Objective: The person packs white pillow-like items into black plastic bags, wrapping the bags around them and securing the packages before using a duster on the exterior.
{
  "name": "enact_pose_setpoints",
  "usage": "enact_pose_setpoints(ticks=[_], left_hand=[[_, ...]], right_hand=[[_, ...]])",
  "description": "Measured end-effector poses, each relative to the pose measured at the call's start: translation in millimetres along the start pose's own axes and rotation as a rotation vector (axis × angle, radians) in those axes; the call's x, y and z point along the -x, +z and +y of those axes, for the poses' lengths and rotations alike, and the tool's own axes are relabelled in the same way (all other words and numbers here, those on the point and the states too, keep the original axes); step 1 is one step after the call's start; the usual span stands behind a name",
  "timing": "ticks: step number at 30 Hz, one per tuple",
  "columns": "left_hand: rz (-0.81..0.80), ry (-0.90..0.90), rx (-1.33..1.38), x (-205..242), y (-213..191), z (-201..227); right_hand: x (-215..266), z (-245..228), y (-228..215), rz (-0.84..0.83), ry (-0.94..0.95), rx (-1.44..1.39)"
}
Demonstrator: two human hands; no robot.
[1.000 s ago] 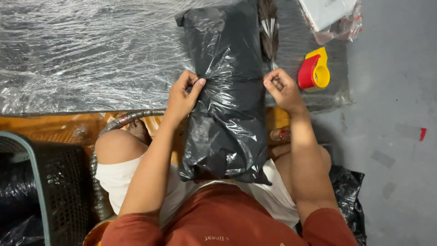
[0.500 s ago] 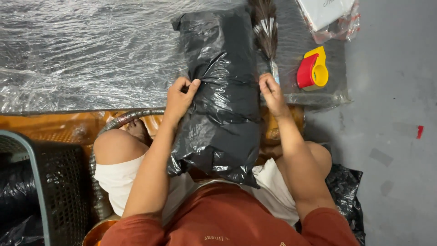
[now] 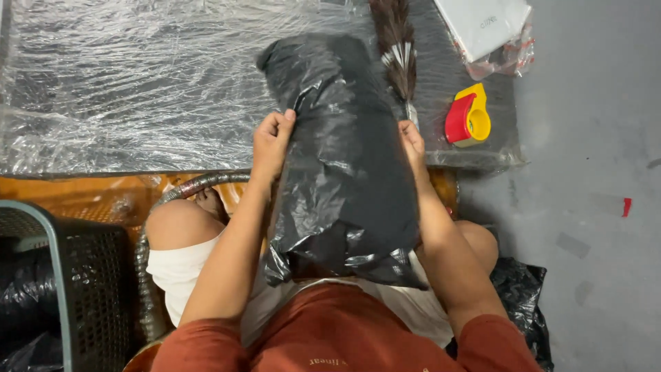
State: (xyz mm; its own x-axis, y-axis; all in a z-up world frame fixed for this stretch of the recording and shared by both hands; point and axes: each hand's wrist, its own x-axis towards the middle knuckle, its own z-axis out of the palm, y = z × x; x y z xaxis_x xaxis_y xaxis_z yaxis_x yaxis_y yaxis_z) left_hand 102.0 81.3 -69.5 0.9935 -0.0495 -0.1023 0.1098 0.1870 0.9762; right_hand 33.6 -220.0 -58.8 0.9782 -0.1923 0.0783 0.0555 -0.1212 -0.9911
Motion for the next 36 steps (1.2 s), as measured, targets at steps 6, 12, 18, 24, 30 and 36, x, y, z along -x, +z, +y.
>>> enact_pose_setpoints(ticks=[6,12,18,24,30,36], left_hand=[[-0.009,-0.187,0.311,6.7,5.1,60.4],[0.087,-0.11,0.113,-20.9,-9.2,1.1],[0.169,-0.01,-0.081,-26.2,-19.9,-17.6],[0.099,-0.054,0.115,-35.6,-17.2,-32.2],[-0.015,0.025,0.127,-21.3,-14.5,-9.5],[-0.003,0.094,-0.135,-13.3,-21.7,13.7]], right_hand=[[-7.1,10.0,1.5,-0.008,0.097,-0.093],[-31.9,40.6,-7.2,-0.026,0.103,-0.191],[-50.2,72.3,-6.0,-0.056,0.14,-0.288],[-38.1,95.1,-29.4,-0.063,0.176,-0.379],[-38.8,28.6,18.7,-0.034,0.243,-0.701],[-37.7,15.1,22.0,-0.018,0.149,-0.391]])
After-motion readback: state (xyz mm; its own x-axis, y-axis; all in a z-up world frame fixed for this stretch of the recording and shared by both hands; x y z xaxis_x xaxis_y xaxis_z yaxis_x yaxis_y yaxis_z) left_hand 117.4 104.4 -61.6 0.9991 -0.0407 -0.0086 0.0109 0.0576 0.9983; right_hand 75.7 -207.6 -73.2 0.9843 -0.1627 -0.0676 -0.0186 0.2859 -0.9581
